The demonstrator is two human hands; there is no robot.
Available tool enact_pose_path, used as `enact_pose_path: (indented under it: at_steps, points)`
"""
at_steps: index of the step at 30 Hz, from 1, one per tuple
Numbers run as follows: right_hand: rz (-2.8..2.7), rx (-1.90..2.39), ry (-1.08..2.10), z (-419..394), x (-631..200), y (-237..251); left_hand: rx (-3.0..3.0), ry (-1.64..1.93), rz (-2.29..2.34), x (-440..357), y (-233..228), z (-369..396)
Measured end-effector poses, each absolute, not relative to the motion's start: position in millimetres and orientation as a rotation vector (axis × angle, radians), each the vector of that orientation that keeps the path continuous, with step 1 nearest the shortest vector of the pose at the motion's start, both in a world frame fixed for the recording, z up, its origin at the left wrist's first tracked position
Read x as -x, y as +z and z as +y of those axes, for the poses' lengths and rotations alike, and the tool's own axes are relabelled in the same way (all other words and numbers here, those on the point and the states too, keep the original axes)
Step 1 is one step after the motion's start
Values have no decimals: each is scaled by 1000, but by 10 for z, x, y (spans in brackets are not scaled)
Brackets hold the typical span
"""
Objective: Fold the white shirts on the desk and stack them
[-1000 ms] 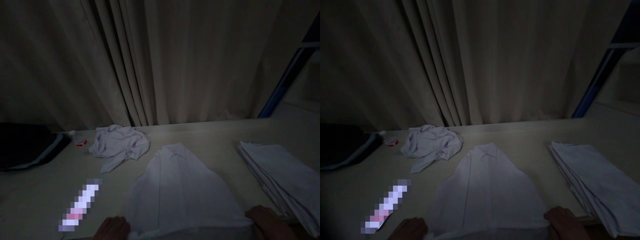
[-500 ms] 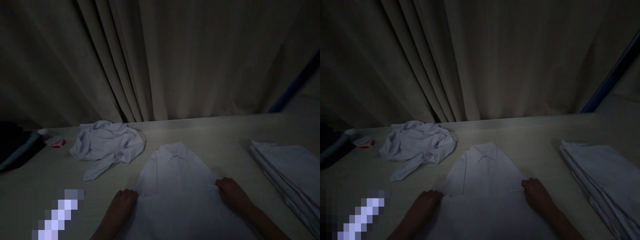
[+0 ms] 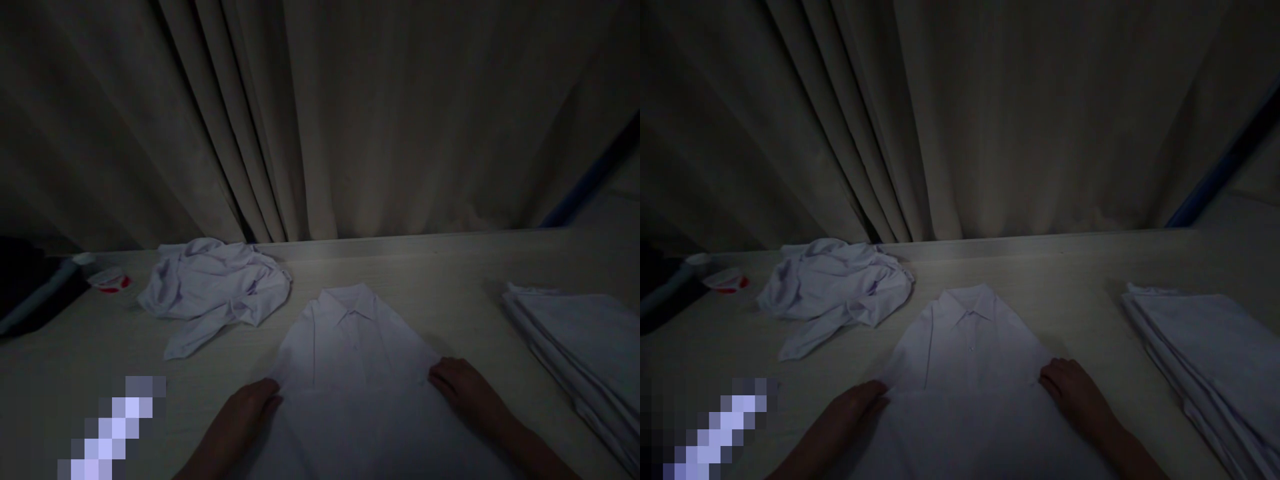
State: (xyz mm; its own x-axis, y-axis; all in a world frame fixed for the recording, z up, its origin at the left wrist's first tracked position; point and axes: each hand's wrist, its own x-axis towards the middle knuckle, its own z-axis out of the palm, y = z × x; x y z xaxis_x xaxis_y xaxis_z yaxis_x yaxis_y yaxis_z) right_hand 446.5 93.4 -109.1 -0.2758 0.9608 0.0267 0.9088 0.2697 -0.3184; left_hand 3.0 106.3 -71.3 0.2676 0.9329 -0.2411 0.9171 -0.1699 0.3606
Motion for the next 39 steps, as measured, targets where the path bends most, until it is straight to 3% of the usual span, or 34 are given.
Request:
enact_pose_path:
  at_steps: [5, 14, 32, 39]
  points:
    - [-2212, 1753, 353, 1016, -4504, -966, -2106, 94, 1646, -19, -592, 1093]
    - [-2288, 1789, 286, 1069, -4505, -1274, -2246, 0, 1675, 15, -1097, 1218]
    - [-2377, 1779, 48, 997, -4685, -1302, -2166, -31, 1749, 112, -873, 1125]
    - [-2351, 1730, 58, 956, -4698, -976, -2167, 82, 1702, 147, -556, 1087]
